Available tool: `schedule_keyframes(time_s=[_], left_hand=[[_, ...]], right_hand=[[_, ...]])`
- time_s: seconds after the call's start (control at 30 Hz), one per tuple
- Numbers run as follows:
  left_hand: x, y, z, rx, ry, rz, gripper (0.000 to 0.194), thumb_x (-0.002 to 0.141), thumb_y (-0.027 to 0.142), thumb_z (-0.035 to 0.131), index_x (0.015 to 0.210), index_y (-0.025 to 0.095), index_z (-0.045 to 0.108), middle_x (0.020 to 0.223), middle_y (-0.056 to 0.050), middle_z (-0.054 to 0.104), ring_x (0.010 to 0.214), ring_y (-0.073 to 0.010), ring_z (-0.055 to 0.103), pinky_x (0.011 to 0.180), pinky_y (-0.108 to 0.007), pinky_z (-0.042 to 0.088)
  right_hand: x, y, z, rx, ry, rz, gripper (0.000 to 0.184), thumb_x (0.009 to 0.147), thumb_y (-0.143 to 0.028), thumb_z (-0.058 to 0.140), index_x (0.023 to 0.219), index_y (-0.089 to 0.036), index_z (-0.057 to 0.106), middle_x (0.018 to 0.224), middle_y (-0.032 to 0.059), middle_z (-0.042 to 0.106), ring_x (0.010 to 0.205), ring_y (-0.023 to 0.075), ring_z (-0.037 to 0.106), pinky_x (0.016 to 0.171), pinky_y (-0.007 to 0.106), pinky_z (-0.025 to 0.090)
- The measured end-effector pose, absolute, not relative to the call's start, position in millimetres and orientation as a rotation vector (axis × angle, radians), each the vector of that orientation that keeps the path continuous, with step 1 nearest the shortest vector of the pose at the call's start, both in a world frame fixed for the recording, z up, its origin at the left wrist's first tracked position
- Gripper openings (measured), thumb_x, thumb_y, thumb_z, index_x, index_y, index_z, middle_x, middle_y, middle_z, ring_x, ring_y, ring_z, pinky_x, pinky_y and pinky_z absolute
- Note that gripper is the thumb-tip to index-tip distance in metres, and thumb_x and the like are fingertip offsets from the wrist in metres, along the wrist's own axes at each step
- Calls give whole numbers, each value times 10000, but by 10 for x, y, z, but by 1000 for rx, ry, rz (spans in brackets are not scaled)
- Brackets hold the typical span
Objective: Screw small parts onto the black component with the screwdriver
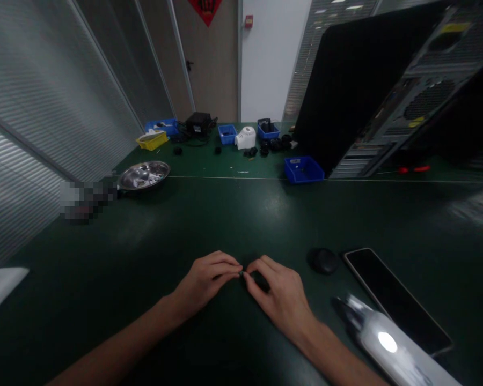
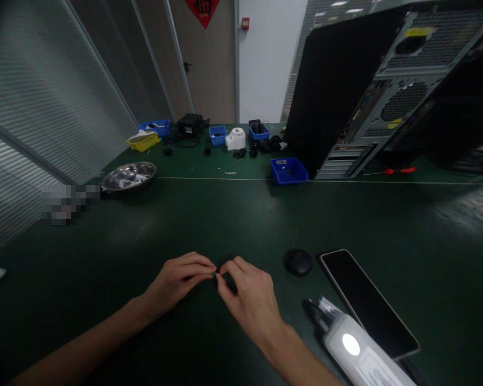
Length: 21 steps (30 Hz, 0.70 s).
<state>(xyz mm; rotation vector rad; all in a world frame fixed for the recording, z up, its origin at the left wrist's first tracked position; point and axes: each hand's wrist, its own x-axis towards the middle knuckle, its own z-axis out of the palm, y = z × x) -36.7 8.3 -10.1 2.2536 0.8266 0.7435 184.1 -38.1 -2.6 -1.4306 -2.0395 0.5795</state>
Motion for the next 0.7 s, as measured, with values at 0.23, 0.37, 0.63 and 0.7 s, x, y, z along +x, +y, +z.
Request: schedule_keyframes(time_s=[0.23,0.37,0.63,0.7], left_hand=[[-365,67,-34,2426,913,594,430,1004,161,542,1409,296,583,1139,-70,627,1023,-187,575,859,-344,520],[-331,65,-19,2502,943,427,578,963,115,539,1508,296,471,1133,-81,584,1001,-205,540,850,-364,508],[-318,59,17,2506,943,376,604,986,129,491,1555,303,387,1194,-81,584,1064,-219,532,918,-395,507],[-326,50,49,2458,953,413,624,987,124,494,1567,305,354,1219,-70,594,1085,-206,541,947,-389,510]], right_hand=[[1860,-386,-1,-1480,-1938,476,159,1020,-294,532,940,-228,653,889,-2,640,771,141,599,700,260,393],[1855,-379,-8,-1619,-1996,363,147,1013,-289,549,937,-229,660,887,-2,635,759,143,601,677,268,378],[1896,-410,10,-1742,-2107,209,158,1034,-305,521,962,-236,644,966,10,619,810,144,607,683,267,373],[1924,-410,21,-1777,-2096,198,158,1034,-315,522,962,-240,642,975,8,619,818,145,610,677,266,373]])
